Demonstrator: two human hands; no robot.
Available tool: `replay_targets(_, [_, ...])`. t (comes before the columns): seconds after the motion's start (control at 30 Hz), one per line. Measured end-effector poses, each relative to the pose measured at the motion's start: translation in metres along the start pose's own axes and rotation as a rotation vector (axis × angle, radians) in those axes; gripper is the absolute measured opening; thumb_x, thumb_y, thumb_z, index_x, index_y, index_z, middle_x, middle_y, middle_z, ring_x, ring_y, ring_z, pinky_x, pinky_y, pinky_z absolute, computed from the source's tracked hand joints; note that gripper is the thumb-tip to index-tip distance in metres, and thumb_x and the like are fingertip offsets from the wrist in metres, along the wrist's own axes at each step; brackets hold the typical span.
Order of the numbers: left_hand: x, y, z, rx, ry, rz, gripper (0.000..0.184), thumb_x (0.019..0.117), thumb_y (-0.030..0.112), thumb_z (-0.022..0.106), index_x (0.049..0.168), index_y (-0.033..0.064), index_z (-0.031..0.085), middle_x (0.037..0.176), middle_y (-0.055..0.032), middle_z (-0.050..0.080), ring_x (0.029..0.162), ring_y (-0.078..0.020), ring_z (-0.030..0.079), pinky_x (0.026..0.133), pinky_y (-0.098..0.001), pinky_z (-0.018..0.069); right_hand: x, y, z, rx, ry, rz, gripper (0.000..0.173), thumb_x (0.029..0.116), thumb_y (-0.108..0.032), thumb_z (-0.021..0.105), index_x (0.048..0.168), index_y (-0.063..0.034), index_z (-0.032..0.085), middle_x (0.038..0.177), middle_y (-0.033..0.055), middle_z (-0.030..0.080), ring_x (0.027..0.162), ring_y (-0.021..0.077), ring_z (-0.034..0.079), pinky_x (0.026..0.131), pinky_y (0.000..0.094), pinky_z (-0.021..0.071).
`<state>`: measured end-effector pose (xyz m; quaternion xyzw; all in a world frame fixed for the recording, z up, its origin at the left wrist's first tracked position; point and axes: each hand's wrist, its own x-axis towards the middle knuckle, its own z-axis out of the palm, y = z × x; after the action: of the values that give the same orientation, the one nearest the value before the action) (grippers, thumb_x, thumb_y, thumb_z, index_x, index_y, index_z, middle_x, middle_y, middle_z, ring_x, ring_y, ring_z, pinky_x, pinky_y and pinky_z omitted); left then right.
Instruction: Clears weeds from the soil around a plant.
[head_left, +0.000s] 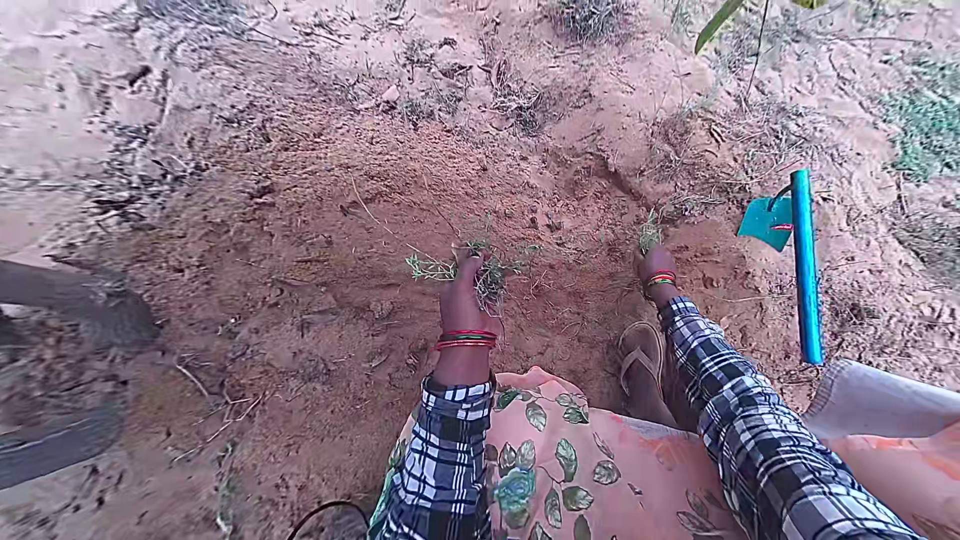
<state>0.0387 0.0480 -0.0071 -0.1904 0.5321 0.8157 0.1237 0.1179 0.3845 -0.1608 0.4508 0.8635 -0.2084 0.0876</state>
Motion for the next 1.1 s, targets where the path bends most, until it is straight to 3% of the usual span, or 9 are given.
replay_targets(0.13, [0.004, -0.015, 0.003, 0.11, 0.012, -0.029, 0.023, 0.1007, 0.012, 0.059, 0.123, 0.0041, 0.06, 0.108, -0.0074, 0.067, 0.092, -0.0131, 0.066, 0.078, -0.031, 0.0557, 0.01, 0.038, -0.029, -0.242, -0.151, 0.013, 0.045, 0.0982, -0.021, 0.066, 0.138, -0.0013, 0.062, 0.13, 0.0362, 0.062, 0.123, 0.0565, 0.058, 0.097, 0.0751, 0.0457])
replay_targets(0.27, [0.008, -0.026, 0.003, 0.162, 0.011, -0.049, 0.033, 0.1018, 0.012, 0.059, 0.134, 0.0046, 0.055, 0.117, -0.0095, 0.065, 0.101, -0.0162, 0.065, 0.086, -0.0349, 0.0555, 0.029, 0.054, -0.01, -0.357, -0.229, -0.046, 0.046, 0.0971, -0.027, 0.068, 0.142, -0.0183, 0.065, 0.132, 0.0291, 0.065, 0.121, 0.0534, 0.061, 0.094, 0.0765, 0.0466])
replay_targets(0.33, [0.009, -0.031, 0.003, 0.179, 0.023, -0.054, 0.032, 0.1016, 0.012, 0.059, 0.132, 0.0043, 0.057, 0.115, -0.0096, 0.066, 0.098, -0.0158, 0.065, 0.083, -0.0341, 0.0557, 0.037, 0.05, -0.001, -0.373, -0.223, 0.022, 0.036, 0.097, -0.019, 0.064, 0.132, -0.012, 0.07, 0.129, 0.0287, 0.066, 0.12, 0.053, 0.061, 0.091, 0.0757, 0.0472])
replay_targets(0.47, [0.012, -0.034, 0.008, 0.218, 0.012, -0.054, 0.036, 0.1017, 0.01, 0.059, 0.137, 0.0056, 0.053, 0.121, -0.0109, 0.063, 0.101, -0.0162, 0.064, 0.084, -0.0343, 0.0548, 0.044, 0.044, 0.009, -0.398, -0.186, 0.099, 0.028, 0.0963, -0.023, 0.066, 0.118, -0.007, 0.075, 0.124, 0.0267, 0.069, 0.117, 0.0491, 0.064, 0.088, 0.0713, 0.0508])
replay_targets(0.57, [0.013, -0.033, 0.009, 0.246, -0.001, -0.047, 0.035, 0.1016, 0.012, 0.061, 0.135, 0.0039, 0.055, 0.123, -0.0119, 0.063, 0.106, -0.0171, 0.063, 0.088, -0.0365, 0.0545, 0.031, 0.041, 0.006, -0.311, -0.2, 0.109, 0.034, 0.1018, -0.031, 0.06, 0.124, -0.0081, 0.072, 0.126, 0.026, 0.069, 0.119, 0.0483, 0.064, 0.09, 0.0712, 0.0502])
replay_targets(0.63, [0.012, -0.031, 0.011, 0.25, 0.018, -0.064, 0.035, 0.1008, 0.015, 0.062, 0.133, 0.0026, 0.056, 0.122, -0.0125, 0.064, 0.106, -0.0183, 0.064, 0.088, -0.0379, 0.0546, 0.014, 0.041, 0.011, -0.274, -0.223, 0.078, 0.04, 0.1031, -0.034, 0.059, 0.121, -0.001, 0.07, 0.125, 0.0281, 0.068, 0.119, 0.0484, 0.064, 0.094, 0.071, 0.0493])
replay_targets(0.77, [0.009, -0.027, 0.007, 0.281, -0.02, -0.076, 0.035, 0.1006, 0.02, 0.064, 0.13, 0.0017, 0.057, 0.119, -0.0132, 0.064, 0.104, -0.0198, 0.063, 0.089, -0.0403, 0.0545, -0.025, 0.029, 0.011, -0.215, -0.352, -0.002, 0.052, 0.1094, -0.037, 0.046, 0.136, 0.0047, 0.06, 0.138, 0.0316, 0.06, 0.133, 0.0471, 0.056, 0.109, 0.065, 0.0417])
replay_targets(0.97, [0.002, -0.025, 0.01, 0.305, -0.051, -0.07, 0.045, 0.1019, 0.017, 0.061, 0.143, 0.0036, 0.05, 0.134, -0.0127, 0.061, 0.117, -0.0186, 0.061, 0.097, -0.0394, 0.0522, -0.027, 0.029, -0.017, 0.096, -0.037, -0.038, 0.049, 0.11, -0.038, 0.049, 0.123, 0.0069, 0.065, 0.115, 0.0354, 0.067, 0.111, 0.0535, 0.065, 0.093, 0.0719, 0.0477])
replay_targets(1.1, [0.005, -0.028, 0.009, 0.244, -0.077, -0.04, 0.04, 0.101, 0.011, 0.06, 0.14, 0.0043, 0.053, 0.129, -0.0111, 0.061, 0.111, -0.0158, 0.061, 0.094, -0.0355, 0.0528, -0.004, 0.029, -0.02, -0.157, -0.232, 0.021, 0.064, 0.1041, -0.048, 0.057, 0.134, 0.0081, 0.06, 0.133, 0.036, 0.061, 0.128, 0.0515, 0.058, 0.105, 0.0706, 0.0428])
